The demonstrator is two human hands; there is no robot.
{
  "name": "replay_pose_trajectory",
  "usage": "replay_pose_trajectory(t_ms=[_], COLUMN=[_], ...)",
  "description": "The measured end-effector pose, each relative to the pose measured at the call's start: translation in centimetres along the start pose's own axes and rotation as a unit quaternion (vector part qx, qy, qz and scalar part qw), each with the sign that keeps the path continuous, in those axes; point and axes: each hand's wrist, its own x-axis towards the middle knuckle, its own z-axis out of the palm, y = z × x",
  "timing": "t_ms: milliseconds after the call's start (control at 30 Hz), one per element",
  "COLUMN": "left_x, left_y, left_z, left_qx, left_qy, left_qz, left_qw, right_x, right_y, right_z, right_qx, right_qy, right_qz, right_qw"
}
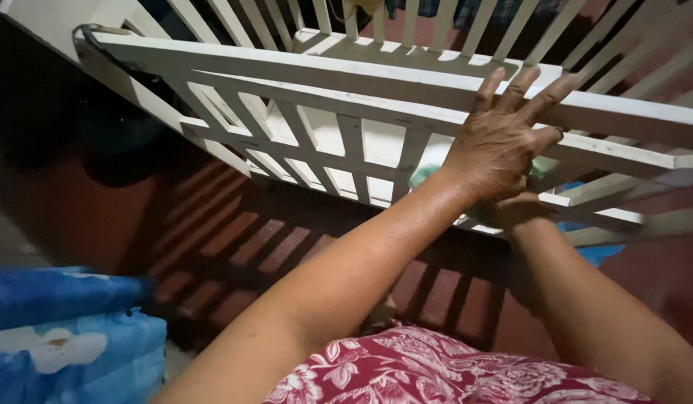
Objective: The person wipes the white wooden crib with a green cloth, cleaning the top rails and vertical slats. They move around the crib to reach different sides, repeatedly wiping the same areas.
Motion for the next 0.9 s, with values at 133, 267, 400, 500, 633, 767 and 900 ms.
replay_pose_trajectory(t_ms=[133, 267, 400, 500, 633, 767, 900], left_x=[-0.6, 0.2, 0.3, -0.3, -0.3, -0.3, -0.2], left_y=[-0.6, -0.6, -0.7, -0.4, -0.1, 0.1, 0.0], left_z=[1.1, 1.9, 2.1, 2.0, 0.8, 0.0, 0.8], left_qx=[-0.043, -0.009, -0.039, -0.034, -0.061, -0.010, 0.002], left_qy=[0.050, 0.014, 0.009, 0.072, 0.037, 0.021, -0.001], left_qz=[0.014, 0.006, -0.011, 0.008, 0.017, 0.011, -0.001], left_qw=[0.998, 1.000, 0.999, 0.997, 0.997, 1.000, 1.000], right_x=[0.6, 0.5, 2.2, 2.1, 2.1, 1.8, 1.9], right_y=[2.4, 5.2, 5.4, 5.2, 5.5, 5.0, 2.8], right_z=[3.4, 4.4, 7.4, 9.3, 9.1, 7.4, 6.6], right_qx=[-0.127, -0.052, 0.067, -0.049, 0.056, -0.157, -0.023], right_qy=[-0.037, -0.027, 0.018, 0.114, 0.057, 0.106, 0.084], right_qz=[-0.065, -0.029, 0.039, -0.001, 0.035, 0.031, 0.018], right_qw=[0.989, 0.998, 0.997, 0.992, 0.996, 0.981, 0.996])
